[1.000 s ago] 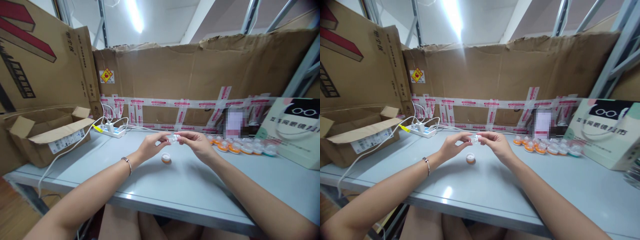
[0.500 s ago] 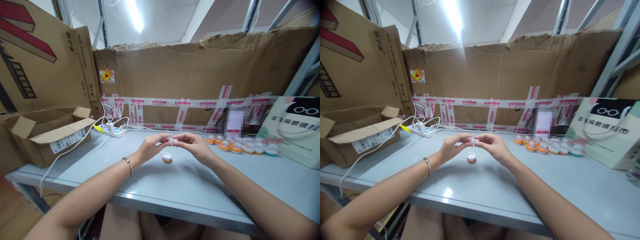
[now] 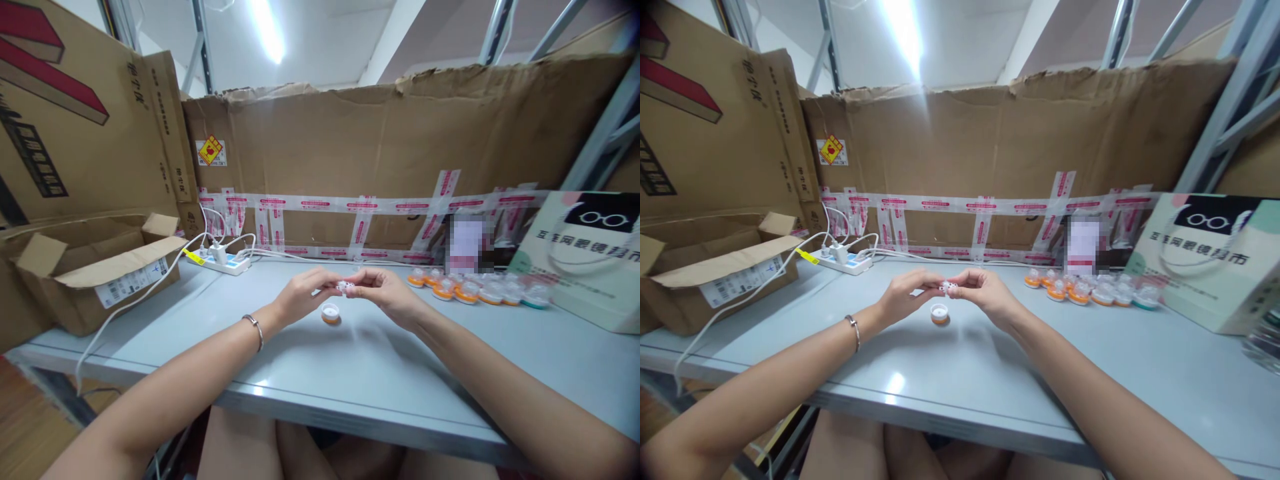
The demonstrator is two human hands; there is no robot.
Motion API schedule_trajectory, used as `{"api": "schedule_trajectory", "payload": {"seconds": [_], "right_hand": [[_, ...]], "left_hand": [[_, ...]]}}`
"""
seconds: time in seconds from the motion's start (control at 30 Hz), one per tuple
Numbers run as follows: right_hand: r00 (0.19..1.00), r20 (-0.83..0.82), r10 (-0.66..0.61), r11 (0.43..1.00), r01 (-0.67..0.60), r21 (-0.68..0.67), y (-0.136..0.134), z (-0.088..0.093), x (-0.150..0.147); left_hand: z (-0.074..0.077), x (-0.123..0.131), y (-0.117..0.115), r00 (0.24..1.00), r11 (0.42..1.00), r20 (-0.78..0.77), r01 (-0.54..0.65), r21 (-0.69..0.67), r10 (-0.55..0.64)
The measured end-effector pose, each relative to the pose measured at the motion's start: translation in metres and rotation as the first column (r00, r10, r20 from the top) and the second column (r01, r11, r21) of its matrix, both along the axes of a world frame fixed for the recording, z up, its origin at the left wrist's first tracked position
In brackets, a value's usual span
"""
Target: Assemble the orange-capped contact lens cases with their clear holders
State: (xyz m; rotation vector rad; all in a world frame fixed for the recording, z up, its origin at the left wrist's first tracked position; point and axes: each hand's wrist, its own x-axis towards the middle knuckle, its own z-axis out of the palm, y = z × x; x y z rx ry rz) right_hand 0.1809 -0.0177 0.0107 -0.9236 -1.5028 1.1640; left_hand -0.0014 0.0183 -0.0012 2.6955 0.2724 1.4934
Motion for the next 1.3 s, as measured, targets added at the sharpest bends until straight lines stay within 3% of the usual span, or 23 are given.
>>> {"api": "schedule_trajectory", "payload": {"seconds": [0.43, 0.7, 1.0, 1.13, 1.3], "right_hand": [[0.989, 0.098, -0.111, 0.981, 0.094, 0.168, -0.005, 0.006, 0.0], [0.988, 0.118, -0.103, 0.983, 0.083, 0.165, -0.006, 0.006, 0.002], [0.989, 0.144, -0.041, 0.997, 0.03, 0.077, -0.008, 0.005, 0.002], [0.992, 0.123, -0.02, 0.995, 0.008, 0.097, -0.008, 0.005, 0.001], [0.957, 0.255, -0.141, 0.956, 0.064, 0.286, -0.007, 0.004, -0.002]], "left_hand": [[0.01, 0.001, -0.002, 0.996, 0.999, 0.085, 0.031, -0.021, -0.029], [0.01, 0.001, -0.004, 0.996, 1.0, 0.082, 0.022, -0.008, -0.022], [0.005, 0.003, -0.006, 0.999, 0.998, -0.041, 0.025, 0.054, -0.023], [0.008, 0.003, -0.004, 1.0, 0.999, -0.002, 0.03, -0.021, -0.03], [0.009, 0.003, -0.001, 0.997, 0.955, 0.07, 0.039, -0.293, -0.02]]}}
